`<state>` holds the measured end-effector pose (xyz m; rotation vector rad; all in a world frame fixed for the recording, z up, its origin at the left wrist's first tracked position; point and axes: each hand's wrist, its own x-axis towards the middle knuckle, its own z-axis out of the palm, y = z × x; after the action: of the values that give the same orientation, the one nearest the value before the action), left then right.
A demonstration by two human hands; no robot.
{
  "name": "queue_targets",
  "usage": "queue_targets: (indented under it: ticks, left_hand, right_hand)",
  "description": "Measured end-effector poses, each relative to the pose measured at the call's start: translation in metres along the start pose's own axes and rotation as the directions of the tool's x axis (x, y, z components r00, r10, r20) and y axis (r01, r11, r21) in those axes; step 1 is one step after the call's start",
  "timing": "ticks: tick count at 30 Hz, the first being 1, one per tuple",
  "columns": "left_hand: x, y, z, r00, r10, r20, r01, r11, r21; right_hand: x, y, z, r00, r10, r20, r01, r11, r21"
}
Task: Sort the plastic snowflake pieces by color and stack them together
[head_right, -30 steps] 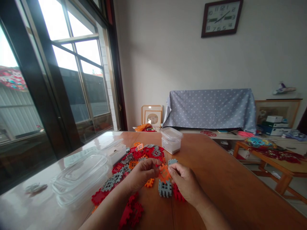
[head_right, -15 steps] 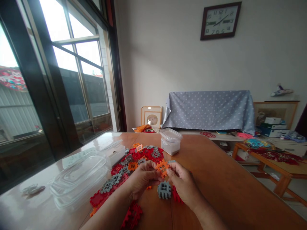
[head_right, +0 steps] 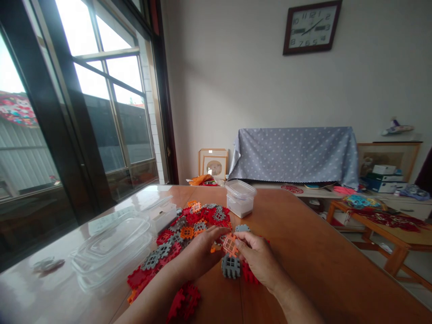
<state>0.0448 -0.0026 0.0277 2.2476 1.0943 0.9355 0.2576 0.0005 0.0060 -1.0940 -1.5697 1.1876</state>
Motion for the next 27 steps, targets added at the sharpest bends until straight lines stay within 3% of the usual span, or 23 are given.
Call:
queue_targets:
  ticks: [10,15,18,22,27]
  left_hand:
    - [0.0,-0.003,-0.013,0.996,-0.027,0.085,0.009,0.98,0.198]
    - [-0.005,-0.02,-0.036,0.99,-0.144,-0.005,0.139,0.949,0.285]
    - [-0.009,-0.032,-0.045,0.966,-0.258,0.027,0.229,0.898,0.376]
    - [-0.011,-0.042,-0.042,0.931,-0.354,0.091,0.279,0.848,0.45]
    - [-0.009,-0.044,-0.035,0.918,-0.373,0.135,0.256,0.817,0.516]
  right_hand:
    - [0.0,0.004,0.007,0.999,0.046,-0.013,-0.045,0.999,0.019]
    - [0.003,0.009,-0.005,0.994,0.049,-0.102,-0.048,0.999,0.013]
    - [0.006,0.013,-0.012,0.987,0.07,-0.146,-0.072,0.997,-0.009]
    - [0.007,0.016,-0.014,0.986,0.081,-0.147,-0.086,0.996,-0.03]
    - [0.005,0.011,-0.011,0.984,0.085,-0.158,-0.093,0.995,-0.042]
